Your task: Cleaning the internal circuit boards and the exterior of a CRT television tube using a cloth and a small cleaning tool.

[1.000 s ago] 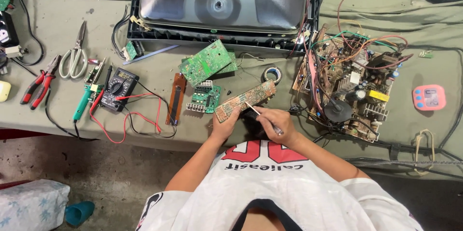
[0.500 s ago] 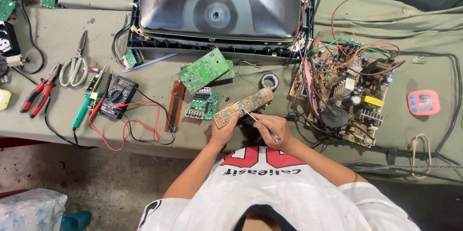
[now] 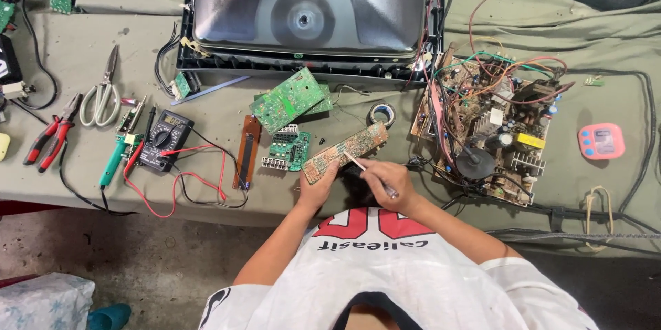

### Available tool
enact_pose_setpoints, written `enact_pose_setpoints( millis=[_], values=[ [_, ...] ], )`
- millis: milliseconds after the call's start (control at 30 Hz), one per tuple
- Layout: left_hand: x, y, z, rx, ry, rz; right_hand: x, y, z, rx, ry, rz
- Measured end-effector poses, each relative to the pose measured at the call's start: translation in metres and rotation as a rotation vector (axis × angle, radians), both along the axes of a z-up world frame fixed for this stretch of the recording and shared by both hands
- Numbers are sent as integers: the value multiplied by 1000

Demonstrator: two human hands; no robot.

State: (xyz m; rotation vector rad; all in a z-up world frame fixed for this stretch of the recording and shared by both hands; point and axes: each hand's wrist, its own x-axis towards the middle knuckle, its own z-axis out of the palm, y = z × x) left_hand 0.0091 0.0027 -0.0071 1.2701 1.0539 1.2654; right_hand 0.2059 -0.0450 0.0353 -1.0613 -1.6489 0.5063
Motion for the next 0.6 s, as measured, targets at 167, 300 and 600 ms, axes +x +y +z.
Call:
enact_pose_setpoints(
  millis=[167,300,600],
  values=[
    [-2,-3,-9,-27,-16,12,4,2,-6,-16,-6,0],
    [0,-3,-7,0,-20,15,-3,-3,6,3,-29,21],
    [-1,-4,0,4,-20,7,-6,-4,8,19,-33,43]
  ],
)
